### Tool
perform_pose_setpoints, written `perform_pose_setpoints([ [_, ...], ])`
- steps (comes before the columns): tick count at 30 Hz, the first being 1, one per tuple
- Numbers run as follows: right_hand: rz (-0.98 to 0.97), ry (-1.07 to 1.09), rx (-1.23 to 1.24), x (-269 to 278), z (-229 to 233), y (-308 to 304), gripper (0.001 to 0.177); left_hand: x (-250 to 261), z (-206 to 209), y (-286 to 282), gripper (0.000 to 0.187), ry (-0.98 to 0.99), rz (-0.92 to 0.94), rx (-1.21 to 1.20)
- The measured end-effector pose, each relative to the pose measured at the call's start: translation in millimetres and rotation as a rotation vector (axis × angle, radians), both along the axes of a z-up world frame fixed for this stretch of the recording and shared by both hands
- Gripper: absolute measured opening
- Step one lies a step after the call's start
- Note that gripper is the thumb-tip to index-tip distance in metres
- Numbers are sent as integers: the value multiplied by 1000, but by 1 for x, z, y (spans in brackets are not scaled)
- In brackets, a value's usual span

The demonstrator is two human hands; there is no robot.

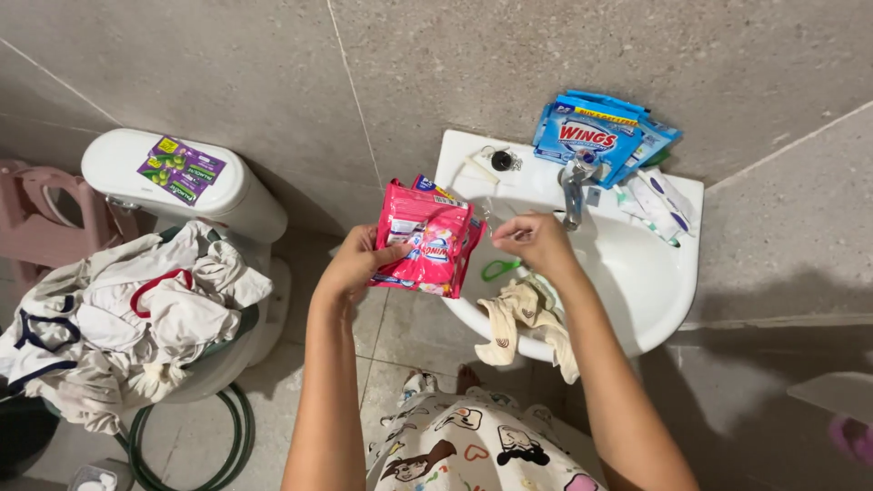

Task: Sorting and hand-washing white laundry in a bathroom, then preparing detergent packets.

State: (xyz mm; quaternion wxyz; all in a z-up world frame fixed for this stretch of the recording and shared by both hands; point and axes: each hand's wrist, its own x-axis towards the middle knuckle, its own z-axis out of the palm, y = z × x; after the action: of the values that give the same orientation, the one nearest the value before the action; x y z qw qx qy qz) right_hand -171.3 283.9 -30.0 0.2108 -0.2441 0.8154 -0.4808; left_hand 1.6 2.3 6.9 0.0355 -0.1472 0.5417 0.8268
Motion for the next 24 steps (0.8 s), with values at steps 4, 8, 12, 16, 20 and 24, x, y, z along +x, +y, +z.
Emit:
perform_pose_setpoints([
  [4,96,232,76,4,3,-12,33,-1,9,3,24,-13,5,-39],
  [8,210,97,190,5,-6,-23,24,2,11,7,23,-12,1,-47],
  [12,-68,24,278,14,-11,-39,22,6,12,4,23,-18,13,-41],
  [16,-210,364,333,9,-18,-44,23,8,13,2,24,-17,40,-19],
  [20,-220,339,261,-3,-55,-32,17,11,3,-11,22,17,66,-53],
  [24,56,107,-7,1,-51,-32,10,13,8,-15,21,40,90,-52],
])
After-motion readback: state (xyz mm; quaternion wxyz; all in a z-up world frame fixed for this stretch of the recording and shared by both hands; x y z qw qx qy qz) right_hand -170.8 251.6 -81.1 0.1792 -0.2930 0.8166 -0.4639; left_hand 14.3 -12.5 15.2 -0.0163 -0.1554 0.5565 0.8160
